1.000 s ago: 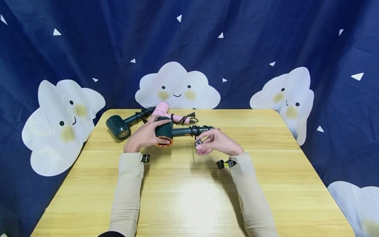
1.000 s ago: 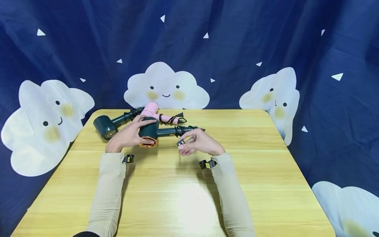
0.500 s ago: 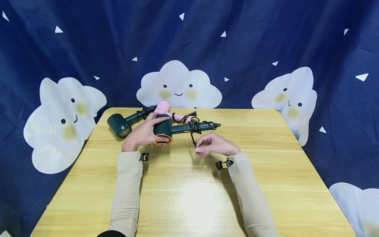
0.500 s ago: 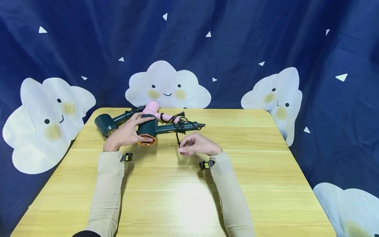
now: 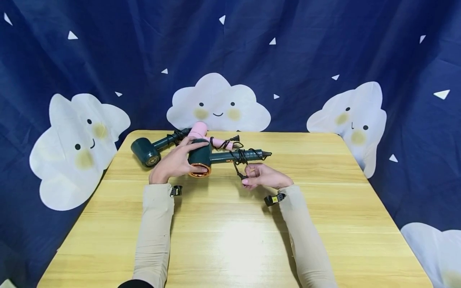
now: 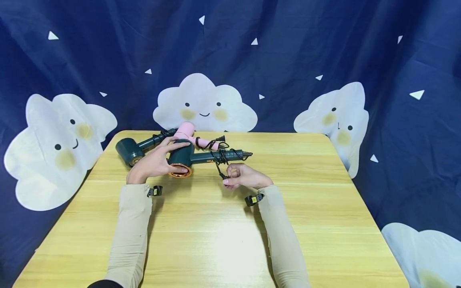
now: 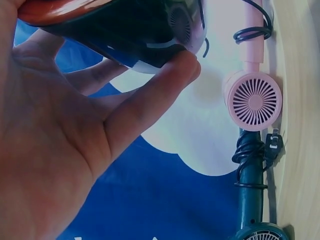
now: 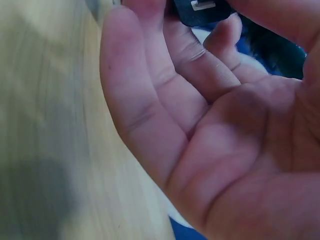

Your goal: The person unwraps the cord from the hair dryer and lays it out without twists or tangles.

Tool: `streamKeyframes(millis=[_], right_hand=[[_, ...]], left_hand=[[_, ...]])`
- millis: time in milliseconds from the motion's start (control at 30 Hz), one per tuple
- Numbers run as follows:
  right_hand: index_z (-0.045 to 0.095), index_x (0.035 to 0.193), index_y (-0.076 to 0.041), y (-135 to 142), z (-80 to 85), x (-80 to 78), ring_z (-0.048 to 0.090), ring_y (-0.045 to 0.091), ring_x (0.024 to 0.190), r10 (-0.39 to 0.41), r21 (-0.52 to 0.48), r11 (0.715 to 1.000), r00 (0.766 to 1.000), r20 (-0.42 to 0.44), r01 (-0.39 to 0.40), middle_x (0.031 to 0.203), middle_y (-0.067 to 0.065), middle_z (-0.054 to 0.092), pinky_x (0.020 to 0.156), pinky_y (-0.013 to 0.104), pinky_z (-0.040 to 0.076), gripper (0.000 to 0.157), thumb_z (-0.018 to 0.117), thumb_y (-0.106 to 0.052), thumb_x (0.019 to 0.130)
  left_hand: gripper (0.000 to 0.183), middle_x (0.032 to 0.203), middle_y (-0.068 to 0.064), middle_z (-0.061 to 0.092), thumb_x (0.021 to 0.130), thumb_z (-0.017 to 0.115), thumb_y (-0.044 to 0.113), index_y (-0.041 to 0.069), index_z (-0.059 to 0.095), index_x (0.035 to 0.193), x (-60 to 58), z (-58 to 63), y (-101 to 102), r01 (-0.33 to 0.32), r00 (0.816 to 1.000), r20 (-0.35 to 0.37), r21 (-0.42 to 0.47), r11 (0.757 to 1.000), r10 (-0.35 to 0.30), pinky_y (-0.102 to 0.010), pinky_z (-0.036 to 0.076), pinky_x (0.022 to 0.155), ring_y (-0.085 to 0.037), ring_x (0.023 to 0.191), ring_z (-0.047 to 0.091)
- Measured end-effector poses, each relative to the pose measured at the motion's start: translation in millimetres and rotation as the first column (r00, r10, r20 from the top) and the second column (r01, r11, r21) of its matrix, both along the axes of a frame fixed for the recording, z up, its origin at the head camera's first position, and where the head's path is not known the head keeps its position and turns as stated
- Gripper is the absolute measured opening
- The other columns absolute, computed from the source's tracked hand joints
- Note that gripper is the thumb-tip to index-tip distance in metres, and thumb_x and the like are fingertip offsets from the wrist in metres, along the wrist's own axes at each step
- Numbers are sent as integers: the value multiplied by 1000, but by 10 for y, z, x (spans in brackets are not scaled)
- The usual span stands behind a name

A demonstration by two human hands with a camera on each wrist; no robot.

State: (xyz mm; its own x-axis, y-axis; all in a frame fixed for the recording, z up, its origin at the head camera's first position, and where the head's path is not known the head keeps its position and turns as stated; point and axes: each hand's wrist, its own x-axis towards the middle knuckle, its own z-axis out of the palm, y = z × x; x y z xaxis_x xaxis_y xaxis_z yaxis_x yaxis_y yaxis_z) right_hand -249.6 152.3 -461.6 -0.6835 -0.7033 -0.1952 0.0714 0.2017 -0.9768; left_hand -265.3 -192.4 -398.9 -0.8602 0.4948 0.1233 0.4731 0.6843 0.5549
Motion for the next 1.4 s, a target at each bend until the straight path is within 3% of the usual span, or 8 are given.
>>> streamKeyframes(millis=[333,467,667,833,967,1067,1200,1400], right_hand=[[45,136,2,147,-78,-55,69,34,94,-192,61,981,974,119,186,121,34,59,88,45,57,54,70,-16,92],[48,136,5,182,-82,-57,67,28,97,-277,62,961,945,173,271,127,33,56,92,43,56,49,65,-15,94],[51,134,7,274,-70,-62,64,27,97,-361,12,932,922,137,363,114,22,62,93,46,55,42,59,-8,95],[47,132,7,356,-65,-105,63,18,80,-398,-121,902,906,143,415,100,13,63,76,31,58,48,44,18,85],[46,127,4,383,-43,-108,64,15,77,-440,-179,862,875,203,475,103,5,61,69,23,57,61,34,28,73],[49,123,1,375,-7,-102,66,14,79,-465,-224,826,850,247,517,106,4,61,68,23,58,45,41,20,83],[55,116,-6,358,49,-103,63,7,70,-521,-256,772,809,270,582,108,0,59,64,23,56,17,54,-9,99],[59,109,-10,367,108,-102,57,3,60,-597,-237,722,758,263,650,96,-5,61,60,19,53,15,59,-21,99]], left_hand=[[89,155,-1,31,67,86,55,42,45,145,10,-13,64,19,999,32,6,1000,-19,-53,48,98,-34,122,51],[90,156,-2,30,66,86,55,42,45,145,20,-29,80,16,999,38,-1,1000,-15,-52,48,97,-34,122,52],[88,156,-4,29,66,88,51,41,47,144,24,-51,117,37,998,45,11,999,-38,-52,48,98,-34,125,49],[87,157,-5,28,68,89,47,40,47,143,15,-69,151,57,997,56,8,998,-58,-52,46,101,-34,132,44],[87,158,-6,26,68,88,47,40,47,144,9,-82,171,67,996,62,3,998,-67,-54,46,102,-36,135,41],[87,158,-6,27,68,88,48,41,46,144,7,-87,177,65,996,63,7,998,-66,-54,45,102,-36,135,41],[86,158,-6,27,68,89,47,42,47,143,3,-80,181,62,996,67,27,998,-64,-56,45,102,-36,133,42],[86,158,-7,27,69,89,44,40,47,143,-1,-63,188,69,995,67,25,997,-70,-56,46,101,-35,133,41]])
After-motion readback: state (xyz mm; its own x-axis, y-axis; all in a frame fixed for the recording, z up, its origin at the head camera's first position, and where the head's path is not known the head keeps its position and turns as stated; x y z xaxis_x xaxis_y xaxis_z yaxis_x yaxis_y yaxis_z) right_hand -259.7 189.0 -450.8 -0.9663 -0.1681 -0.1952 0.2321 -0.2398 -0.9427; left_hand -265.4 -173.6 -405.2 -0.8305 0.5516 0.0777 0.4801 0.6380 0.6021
